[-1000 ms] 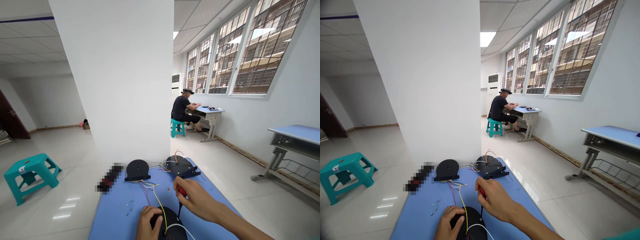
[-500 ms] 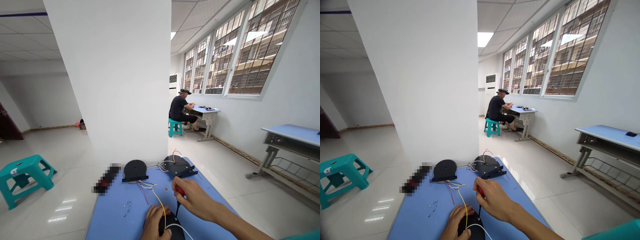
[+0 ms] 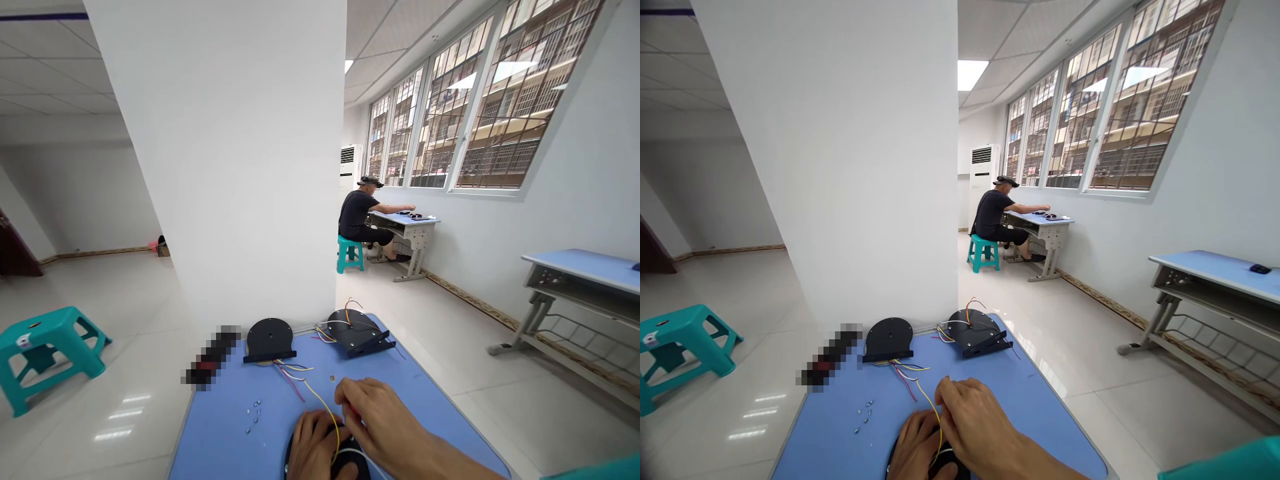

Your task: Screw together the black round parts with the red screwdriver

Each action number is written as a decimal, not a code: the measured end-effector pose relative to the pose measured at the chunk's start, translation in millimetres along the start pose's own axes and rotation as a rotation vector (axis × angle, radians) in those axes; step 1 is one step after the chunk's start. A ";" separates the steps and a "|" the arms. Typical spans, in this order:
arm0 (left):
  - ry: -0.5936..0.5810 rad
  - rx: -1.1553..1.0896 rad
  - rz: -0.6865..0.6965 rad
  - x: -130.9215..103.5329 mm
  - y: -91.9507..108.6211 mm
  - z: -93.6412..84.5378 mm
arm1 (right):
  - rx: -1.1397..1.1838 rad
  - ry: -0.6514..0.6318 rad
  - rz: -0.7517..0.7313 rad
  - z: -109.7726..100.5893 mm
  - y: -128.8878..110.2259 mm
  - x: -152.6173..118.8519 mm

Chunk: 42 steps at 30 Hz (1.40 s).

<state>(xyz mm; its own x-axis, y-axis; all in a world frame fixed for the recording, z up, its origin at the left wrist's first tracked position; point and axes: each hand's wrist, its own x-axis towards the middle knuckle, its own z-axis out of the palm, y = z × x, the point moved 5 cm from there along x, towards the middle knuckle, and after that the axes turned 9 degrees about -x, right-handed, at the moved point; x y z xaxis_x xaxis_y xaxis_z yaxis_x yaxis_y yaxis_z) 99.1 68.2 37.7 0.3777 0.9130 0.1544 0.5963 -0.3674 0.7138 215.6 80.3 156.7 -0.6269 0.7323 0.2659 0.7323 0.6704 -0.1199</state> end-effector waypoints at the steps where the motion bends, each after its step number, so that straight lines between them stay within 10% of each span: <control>1: -0.003 0.000 0.000 0.0 0.7 -0.6 | -0.053 -0.025 0.043 1.5 4.2 2.5; 5: -0.017 -0.002 -0.008 -0.1 1.8 -3.3 | -0.203 -0.120 0.135 -4.5 23.1 14.4; 12: 0.042 0.027 0.010 0.6 -0.2 -0.2 | -0.075 -0.237 -0.277 -37.0 16.0 20.9; 42: 0.216 -0.090 -0.352 19.9 13.7 -1.0 | -0.296 -0.227 -0.215 -36.8 5.1 29.7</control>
<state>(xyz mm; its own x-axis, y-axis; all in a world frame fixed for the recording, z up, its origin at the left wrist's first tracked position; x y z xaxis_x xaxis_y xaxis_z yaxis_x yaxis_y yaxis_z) 114.0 81.6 51.2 -0.0009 0.9997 0.0230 0.5945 -0.0180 0.8039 210.5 101.1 199.2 -0.7922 0.6094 0.0341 0.6024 0.7717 0.2037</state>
